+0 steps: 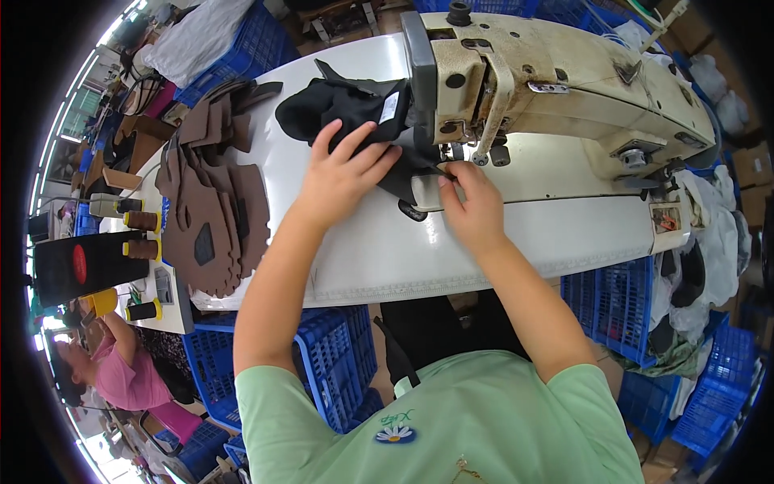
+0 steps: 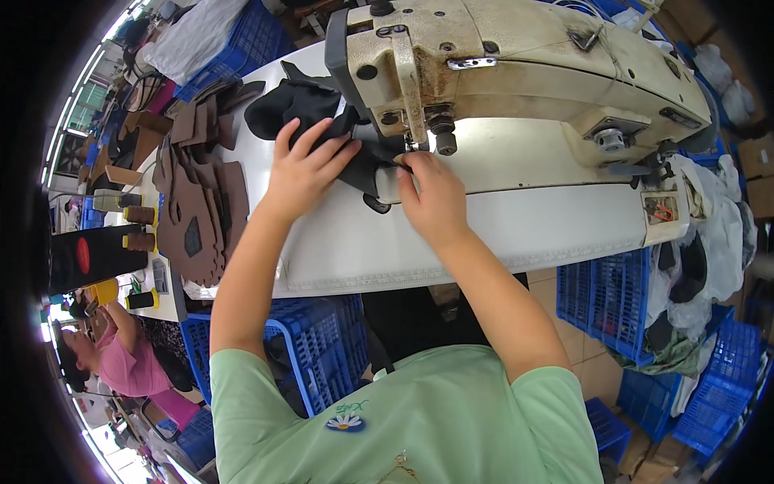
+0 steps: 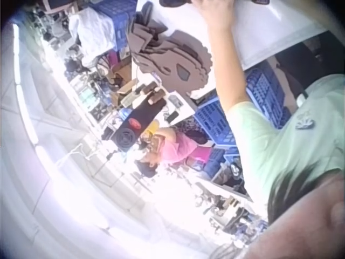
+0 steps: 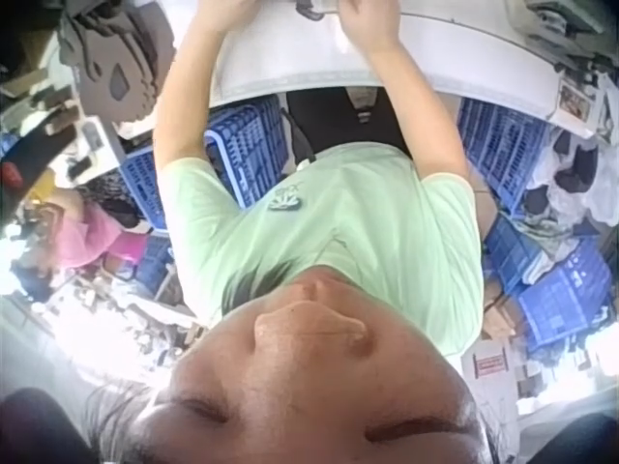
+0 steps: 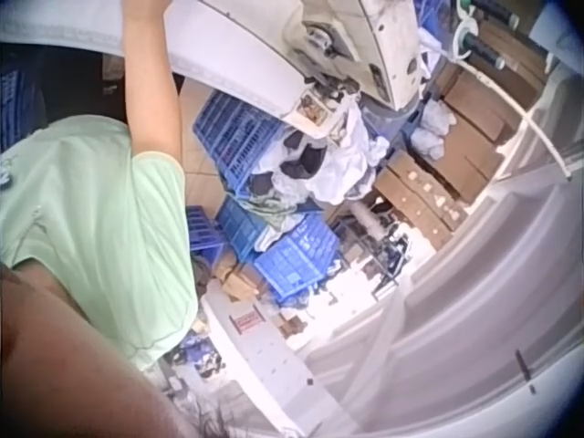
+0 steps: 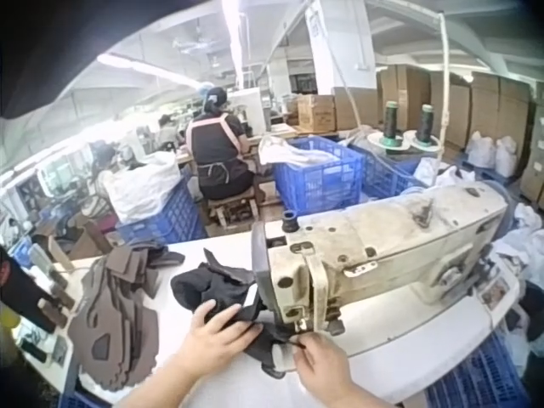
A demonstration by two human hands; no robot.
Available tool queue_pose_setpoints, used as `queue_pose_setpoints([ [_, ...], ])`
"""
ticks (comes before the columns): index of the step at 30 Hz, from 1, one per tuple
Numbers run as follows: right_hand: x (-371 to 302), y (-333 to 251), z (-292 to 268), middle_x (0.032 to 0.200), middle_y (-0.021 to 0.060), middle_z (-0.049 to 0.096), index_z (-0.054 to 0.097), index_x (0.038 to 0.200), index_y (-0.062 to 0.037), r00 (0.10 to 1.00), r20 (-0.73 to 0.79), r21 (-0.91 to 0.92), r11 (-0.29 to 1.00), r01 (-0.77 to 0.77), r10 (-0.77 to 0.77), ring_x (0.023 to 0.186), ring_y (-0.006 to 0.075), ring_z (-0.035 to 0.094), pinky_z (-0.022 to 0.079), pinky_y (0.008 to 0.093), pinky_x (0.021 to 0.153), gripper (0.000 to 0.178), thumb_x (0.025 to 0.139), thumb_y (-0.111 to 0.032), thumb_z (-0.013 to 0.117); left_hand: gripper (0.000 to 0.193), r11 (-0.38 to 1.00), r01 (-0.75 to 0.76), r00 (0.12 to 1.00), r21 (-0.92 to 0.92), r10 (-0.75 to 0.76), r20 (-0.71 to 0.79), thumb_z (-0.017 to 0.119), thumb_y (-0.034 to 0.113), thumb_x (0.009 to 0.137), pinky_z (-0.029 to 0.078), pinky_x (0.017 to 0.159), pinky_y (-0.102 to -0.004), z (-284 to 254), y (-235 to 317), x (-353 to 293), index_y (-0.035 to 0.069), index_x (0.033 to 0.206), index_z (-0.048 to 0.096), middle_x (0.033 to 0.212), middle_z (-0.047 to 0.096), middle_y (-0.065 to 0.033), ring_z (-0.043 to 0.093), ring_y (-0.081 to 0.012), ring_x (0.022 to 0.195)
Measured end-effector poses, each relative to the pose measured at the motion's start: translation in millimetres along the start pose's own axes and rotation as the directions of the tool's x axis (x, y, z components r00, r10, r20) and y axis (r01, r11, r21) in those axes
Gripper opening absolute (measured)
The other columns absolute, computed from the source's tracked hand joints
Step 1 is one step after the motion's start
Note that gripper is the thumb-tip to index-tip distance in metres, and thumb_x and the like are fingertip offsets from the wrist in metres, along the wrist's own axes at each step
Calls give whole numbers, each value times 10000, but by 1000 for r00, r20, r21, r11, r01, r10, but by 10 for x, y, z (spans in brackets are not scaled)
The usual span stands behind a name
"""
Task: Operator uses an industrial sewing machine to stitch together components of a black shoe upper.
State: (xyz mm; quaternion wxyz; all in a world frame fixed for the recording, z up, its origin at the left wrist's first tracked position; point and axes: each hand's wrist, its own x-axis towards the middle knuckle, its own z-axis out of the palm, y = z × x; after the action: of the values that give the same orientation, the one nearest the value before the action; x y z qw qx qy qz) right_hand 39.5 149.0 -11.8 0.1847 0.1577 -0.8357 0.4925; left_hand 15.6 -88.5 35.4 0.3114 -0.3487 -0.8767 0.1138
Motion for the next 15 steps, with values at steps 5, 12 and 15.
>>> queue_pose_setpoints([
  [5,10,-186,-29,1101,112,631,611,1066,-62,945,-45,-109,942,317,-323,1023,323,612,479,440,855,328,753,-68,709,467,980,-38,952,-195,94,291,798,190,612,351,1045,-438,-378,-141,510,176,1074,732,1066,709,60,539,-205,1177],
  [12,196,-244,214,1022,66,611,603,1056,-71,917,-3,-221,895,388,-399,941,286,603,470,430,818,343,737,-24,721,320,962,-11,905,-271,125,407,805,181,645,428,966,-357,-475,-188,705,108,951,747,1026,731,11,555,-220,1160],
  [15,170,-277,157,1019,75,615,606,1059,-63,923,25,-160,910,382,-383,921,291,612,486,419,801,344,739,-27,726,280,930,80,996,-358,-63,59,806,161,681,419,1018,-388,-575,-144,386,86,943,744,1049,728,-22,543,-242,1208],
])
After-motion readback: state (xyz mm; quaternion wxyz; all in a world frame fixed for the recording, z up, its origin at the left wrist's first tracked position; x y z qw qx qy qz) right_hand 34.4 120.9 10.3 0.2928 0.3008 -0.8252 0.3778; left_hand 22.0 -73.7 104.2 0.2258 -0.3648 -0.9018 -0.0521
